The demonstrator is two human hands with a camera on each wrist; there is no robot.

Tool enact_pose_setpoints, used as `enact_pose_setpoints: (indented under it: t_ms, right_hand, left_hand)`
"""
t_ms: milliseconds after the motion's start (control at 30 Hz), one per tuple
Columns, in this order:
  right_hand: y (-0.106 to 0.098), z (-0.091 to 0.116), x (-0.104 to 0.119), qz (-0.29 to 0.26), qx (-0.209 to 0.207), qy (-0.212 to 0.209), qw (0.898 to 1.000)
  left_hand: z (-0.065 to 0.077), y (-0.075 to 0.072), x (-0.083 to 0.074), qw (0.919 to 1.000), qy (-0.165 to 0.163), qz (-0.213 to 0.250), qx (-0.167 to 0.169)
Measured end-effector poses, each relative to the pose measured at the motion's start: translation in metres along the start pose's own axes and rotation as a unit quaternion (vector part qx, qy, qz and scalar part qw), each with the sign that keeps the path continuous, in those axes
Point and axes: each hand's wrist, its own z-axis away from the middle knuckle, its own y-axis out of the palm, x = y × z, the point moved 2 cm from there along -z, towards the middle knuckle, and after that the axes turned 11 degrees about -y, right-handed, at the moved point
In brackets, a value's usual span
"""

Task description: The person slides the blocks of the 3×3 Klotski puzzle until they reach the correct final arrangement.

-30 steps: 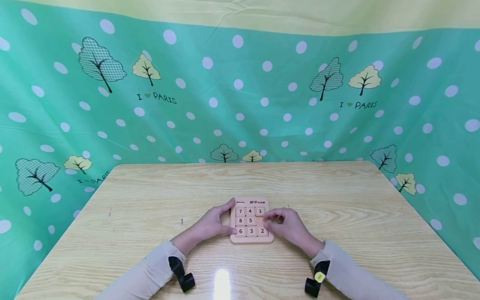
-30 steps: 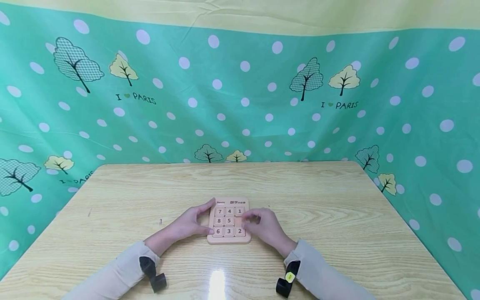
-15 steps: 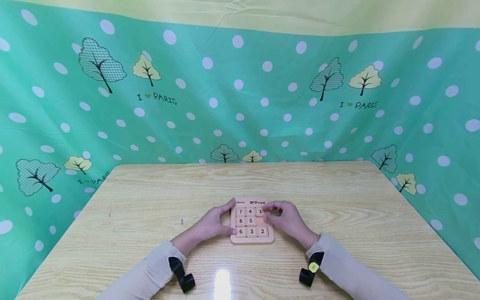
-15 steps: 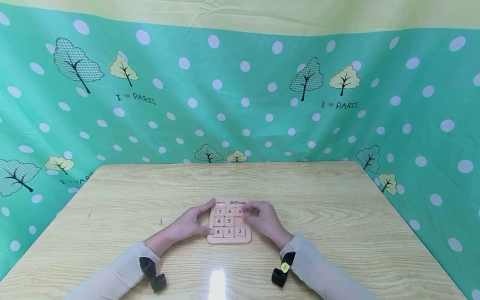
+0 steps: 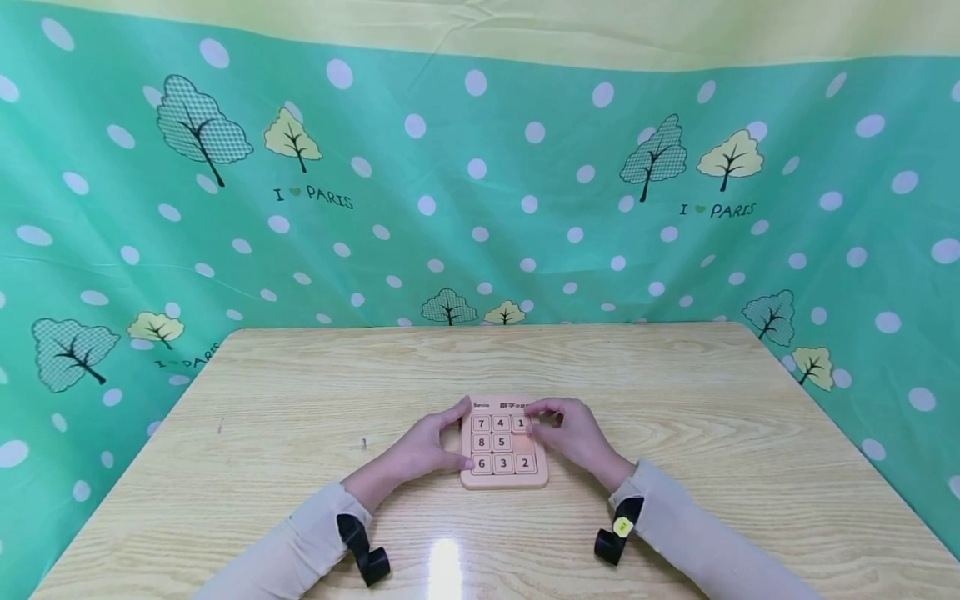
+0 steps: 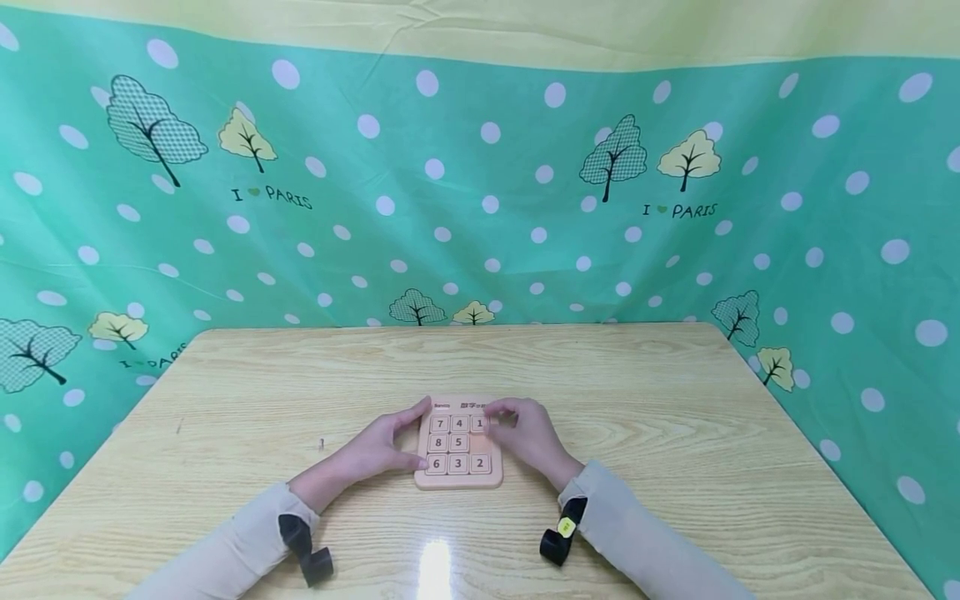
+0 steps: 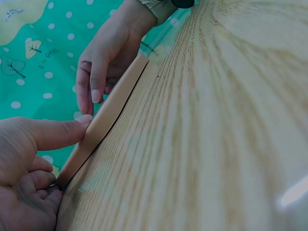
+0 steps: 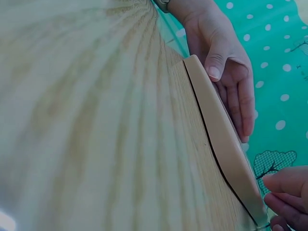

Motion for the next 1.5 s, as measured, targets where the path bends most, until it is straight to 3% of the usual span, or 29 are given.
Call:
enact_pose_setpoints:
  t_ms: [833, 1500]
  right_hand:
    - [0.003, 0.003, -0.003, 0.000, 0.007, -0.029, 1.000]
    - [0.002, 0.019, 0.002, 0.007, 0.020, -0.025, 0.999]
  left_hand:
    - [-0.001, 0.000, 0.001, 1.0000, -0.002, -0.002, -0.002]
    - [-0.001, 0.000, -0.001, 1.0000, 0.005, 0.001, -0.001]
